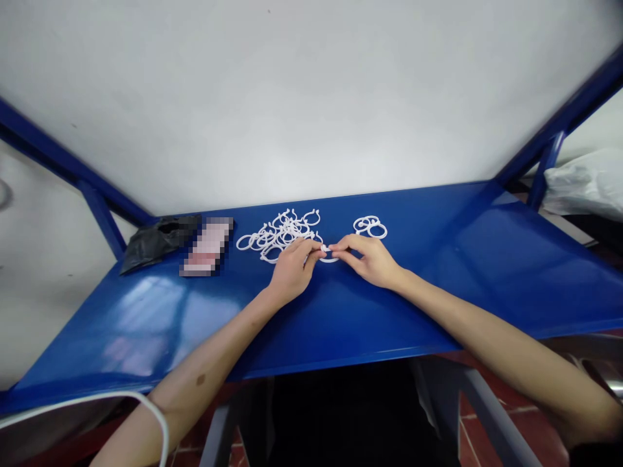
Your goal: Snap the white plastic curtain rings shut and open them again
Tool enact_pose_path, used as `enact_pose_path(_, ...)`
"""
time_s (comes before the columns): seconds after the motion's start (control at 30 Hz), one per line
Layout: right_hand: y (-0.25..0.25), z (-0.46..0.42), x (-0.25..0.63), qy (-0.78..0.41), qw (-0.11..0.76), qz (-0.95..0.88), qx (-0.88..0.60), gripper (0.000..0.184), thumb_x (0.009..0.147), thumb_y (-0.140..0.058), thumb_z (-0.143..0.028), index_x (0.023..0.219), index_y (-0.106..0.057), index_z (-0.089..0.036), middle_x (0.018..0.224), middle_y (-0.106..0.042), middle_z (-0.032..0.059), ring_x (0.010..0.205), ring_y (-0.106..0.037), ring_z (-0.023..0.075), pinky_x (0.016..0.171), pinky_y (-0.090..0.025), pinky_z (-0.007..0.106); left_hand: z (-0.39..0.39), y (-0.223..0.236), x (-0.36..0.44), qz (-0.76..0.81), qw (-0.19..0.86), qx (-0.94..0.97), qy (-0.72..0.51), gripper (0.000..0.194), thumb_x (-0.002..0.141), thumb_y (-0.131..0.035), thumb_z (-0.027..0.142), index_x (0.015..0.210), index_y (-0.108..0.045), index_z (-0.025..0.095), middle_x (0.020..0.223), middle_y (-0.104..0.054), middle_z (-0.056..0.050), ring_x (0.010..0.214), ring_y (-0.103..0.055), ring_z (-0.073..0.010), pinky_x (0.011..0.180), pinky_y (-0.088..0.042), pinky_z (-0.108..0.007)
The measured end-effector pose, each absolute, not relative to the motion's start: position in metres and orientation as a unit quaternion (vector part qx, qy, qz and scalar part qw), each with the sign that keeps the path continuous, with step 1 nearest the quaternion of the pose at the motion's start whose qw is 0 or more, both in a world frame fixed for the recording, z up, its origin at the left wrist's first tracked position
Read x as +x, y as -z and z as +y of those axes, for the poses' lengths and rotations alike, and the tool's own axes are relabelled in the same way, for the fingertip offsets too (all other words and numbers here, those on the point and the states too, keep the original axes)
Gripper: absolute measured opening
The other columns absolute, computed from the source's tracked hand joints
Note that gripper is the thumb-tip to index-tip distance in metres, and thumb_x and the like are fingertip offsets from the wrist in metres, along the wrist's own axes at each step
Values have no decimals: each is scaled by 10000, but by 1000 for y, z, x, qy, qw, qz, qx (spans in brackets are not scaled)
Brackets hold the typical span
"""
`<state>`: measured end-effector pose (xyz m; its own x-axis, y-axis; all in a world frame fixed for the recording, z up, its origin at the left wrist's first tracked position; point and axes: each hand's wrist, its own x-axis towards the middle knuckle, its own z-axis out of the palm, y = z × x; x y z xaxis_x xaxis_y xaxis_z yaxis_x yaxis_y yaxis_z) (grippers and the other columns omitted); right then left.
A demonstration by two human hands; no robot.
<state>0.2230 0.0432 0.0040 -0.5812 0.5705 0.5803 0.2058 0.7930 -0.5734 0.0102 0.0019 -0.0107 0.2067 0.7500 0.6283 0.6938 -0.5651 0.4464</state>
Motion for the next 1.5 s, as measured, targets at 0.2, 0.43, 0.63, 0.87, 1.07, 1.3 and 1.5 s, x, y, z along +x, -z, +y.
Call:
enact_pose_path(0.2, -3, 39, 225, -212, 387, -873, -208, 176, 1018, -529, -237, 1054, -699, -206, 974, -756, 68, 879, -701, 191, 778, -576, 345, -5, 8, 14, 440, -1, 779, -447, 166, 974, -564, 170, 833, -646, 200, 769, -686, -2, 735, -625, -142, 690, -501, -263)
enact_pose_path(0.43, -1, 39, 226, -181, 343, -904, -182, 274, 1051, -431, -258, 1062, -699, -207, 930, -737, 78, 836, -662, 193, 736, -563, 342, -8, 13, 16, 411, -38, 799, -437, 198, 958, -522, 104, 822, -627, 203, 753, -682, -4, 723, -616, -145, 678, -511, -276)
enact_pose_path(0.63, 4, 41, 224, -136, 321, -918, -189, 282, 1059, -412, -262, 1057, -685, -191, 920, -723, 85, 857, -648, 203, 760, -552, 347, -3, 12, 11, 405, -54, 821, -400, 163, 976, -523, 134, 866, -622, 202, 774, -687, -16, 749, -602, -161, 701, -510, -284)
enact_pose_path(0.87, -7, 57, 226, -62, 346, -881, -316, 221, 1031, -486, -286, 1072, -687, -203, 1101, -675, 102, 944, -651, 208, 776, -546, 345, 8, 6, 2, 449, -138, 826, -312, 231, 960, -627, 297, 1159, -659, 185, 1051, -731, -89, 1027, -604, -263, 913, -509, -411)
enact_pose_path(1.07, -6, 94, 262, -20, 321, -823, -468, 156, 965, -572, -243, 1020, -714, -208, 949, -673, 91, 919, -627, 256, 752, -517, 387, 15, 19, -7, 473, -164, 827, -257, 100, 922, -660, 236, 983, -718, 182, 1154, -702, -117, 1098, -571, -314, 918, -502, -473)
enact_pose_path(1.3, -3, 104, 271, -32, 309, -828, -467, 127, 944, -584, -245, 914, -702, -210, 898, -686, 78, 875, -601, 254, 772, -493, 406, 14, 11, -6, 464, -114, 821, -314, 86, 942, -606, 187, 909, -684, 199, 1064, -717, -84, 1052, -572, -269, 910, -497, -447)
enact_pose_path(1.5, 1, 99, 265, 23, 293, -848, -441, 159, 963, -569, -255, 957, -720, -206, 940, -690, 104, 905, -564, 282, 766, -509, 425, 13, 3, -2, 454, -101, 796, -387, 62, 947, -592, 172, 941, -641, 209, 990, -717, -50, 971, -605, -222, 903, -493, -410)
